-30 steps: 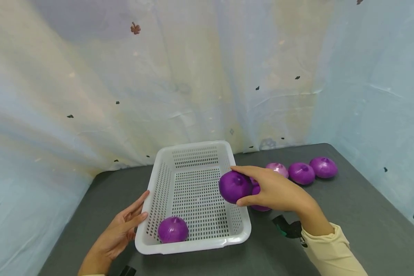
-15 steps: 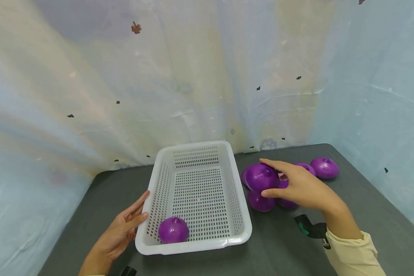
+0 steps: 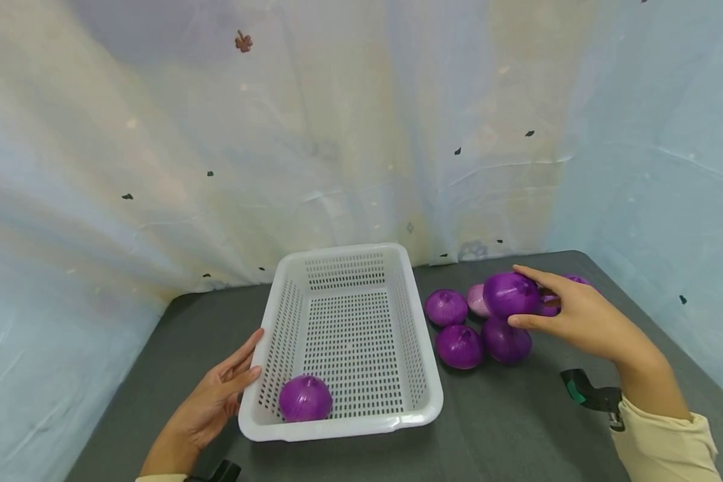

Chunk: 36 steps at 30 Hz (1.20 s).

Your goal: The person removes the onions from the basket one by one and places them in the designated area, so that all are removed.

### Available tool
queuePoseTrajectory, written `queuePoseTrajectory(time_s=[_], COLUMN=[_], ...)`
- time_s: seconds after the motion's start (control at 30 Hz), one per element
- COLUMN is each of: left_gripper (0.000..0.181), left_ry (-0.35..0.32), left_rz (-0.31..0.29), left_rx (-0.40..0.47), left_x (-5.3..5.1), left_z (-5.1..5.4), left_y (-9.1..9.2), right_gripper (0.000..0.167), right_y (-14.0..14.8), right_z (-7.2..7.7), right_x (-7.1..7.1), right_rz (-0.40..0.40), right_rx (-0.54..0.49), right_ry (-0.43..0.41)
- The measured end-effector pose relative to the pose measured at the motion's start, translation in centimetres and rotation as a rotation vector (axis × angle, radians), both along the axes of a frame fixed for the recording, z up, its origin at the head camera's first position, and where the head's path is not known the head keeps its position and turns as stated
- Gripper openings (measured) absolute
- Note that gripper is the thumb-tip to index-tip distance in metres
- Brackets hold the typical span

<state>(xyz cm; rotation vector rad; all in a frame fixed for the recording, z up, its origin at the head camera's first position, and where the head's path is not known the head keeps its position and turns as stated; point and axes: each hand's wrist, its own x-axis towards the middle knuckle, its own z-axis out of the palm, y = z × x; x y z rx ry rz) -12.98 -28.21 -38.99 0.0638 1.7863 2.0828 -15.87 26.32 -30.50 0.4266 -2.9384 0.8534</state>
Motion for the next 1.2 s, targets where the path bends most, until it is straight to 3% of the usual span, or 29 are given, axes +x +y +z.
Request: queuePoseTrajectory(time_s=[0.2,0.47,0.7,1.03,1.2], left_gripper=[0.068,0.069,0.068,0.069,0.068], left_ry=[0.015,0.002,0.019,0.031,0.054], left_rz=[-0.024,-0.048,-0.054,-0.065,-0.043], left_rx=[0.026,0.042,0.038,0.055,-0.014], left_x=[0.2,0.3,0.1,0.2,0.1], left_z=[0.0,0.0,0.0,-0.1,-0.1], left_y=[0.0,0.1,0.0,-0.2,-0.1], right_gripper=[0.088,0.092,0.091,0.088,0.089], right_y=[1.7,3.7,4.0,3.5,4.0], right_z=[-0.6,-2.1,-3.4,-4.1,-4.4], right_x=[0.2,0.9,1.4,0.8,0.4], right_rz=[-0.012,-0.049,-0.056,-0.022,-0.04], right_rx=[0.006,0.089,0.043,0.039,0.073], right_ry=[-0.023,-0.033,-0.057,-0.04,-0.037])
